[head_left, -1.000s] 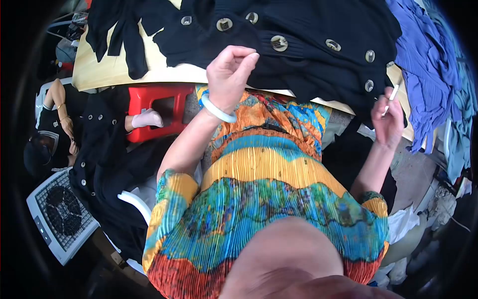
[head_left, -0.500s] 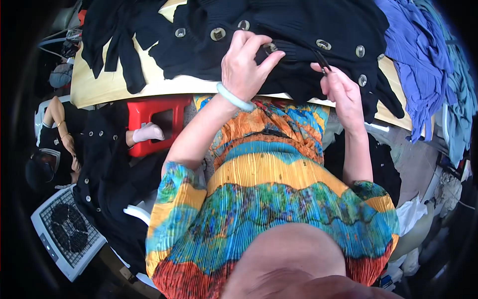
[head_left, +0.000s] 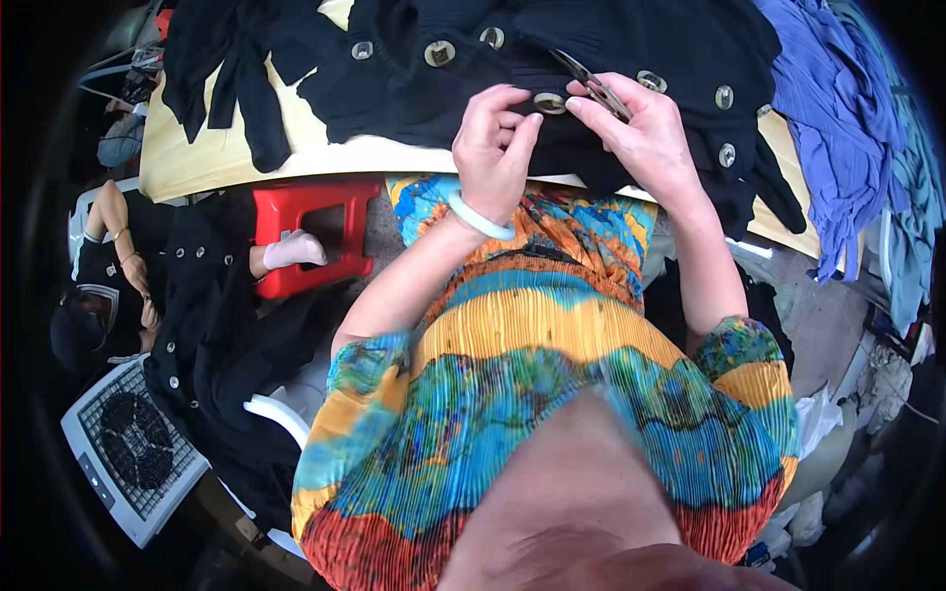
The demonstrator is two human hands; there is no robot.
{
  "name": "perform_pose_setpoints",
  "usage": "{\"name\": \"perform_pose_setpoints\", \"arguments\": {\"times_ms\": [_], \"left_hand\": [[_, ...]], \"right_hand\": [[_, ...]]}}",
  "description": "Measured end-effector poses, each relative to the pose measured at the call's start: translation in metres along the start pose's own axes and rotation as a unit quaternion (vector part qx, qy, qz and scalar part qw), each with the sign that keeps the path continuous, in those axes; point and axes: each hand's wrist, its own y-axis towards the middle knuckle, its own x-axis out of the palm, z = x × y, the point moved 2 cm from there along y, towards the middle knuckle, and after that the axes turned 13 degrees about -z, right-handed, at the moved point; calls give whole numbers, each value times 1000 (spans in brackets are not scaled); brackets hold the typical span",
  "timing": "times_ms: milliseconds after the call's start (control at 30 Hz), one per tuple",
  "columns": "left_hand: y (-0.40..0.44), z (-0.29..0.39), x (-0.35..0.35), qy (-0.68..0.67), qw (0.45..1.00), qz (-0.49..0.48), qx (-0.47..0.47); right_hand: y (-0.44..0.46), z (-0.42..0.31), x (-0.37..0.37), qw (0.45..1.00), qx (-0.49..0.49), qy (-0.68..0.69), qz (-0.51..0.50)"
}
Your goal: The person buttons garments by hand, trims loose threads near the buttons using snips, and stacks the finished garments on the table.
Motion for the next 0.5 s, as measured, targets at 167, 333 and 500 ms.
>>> {"name": "perform_pose_setpoints", "arguments": {"times_ms": [167, 333, 500], "left_hand": [[1, 15, 1, -126, 979, 9, -159], [8, 12, -8, -20, 972, -98, -214], [12, 27, -6, -21, 988, -104, -114]], "right_hand": [[2, 0, 3, 999, 48, 8, -19], [3, -2, 5, 998, 59, 19, -25], [0, -9, -5, 996, 72, 34, -26]]}}
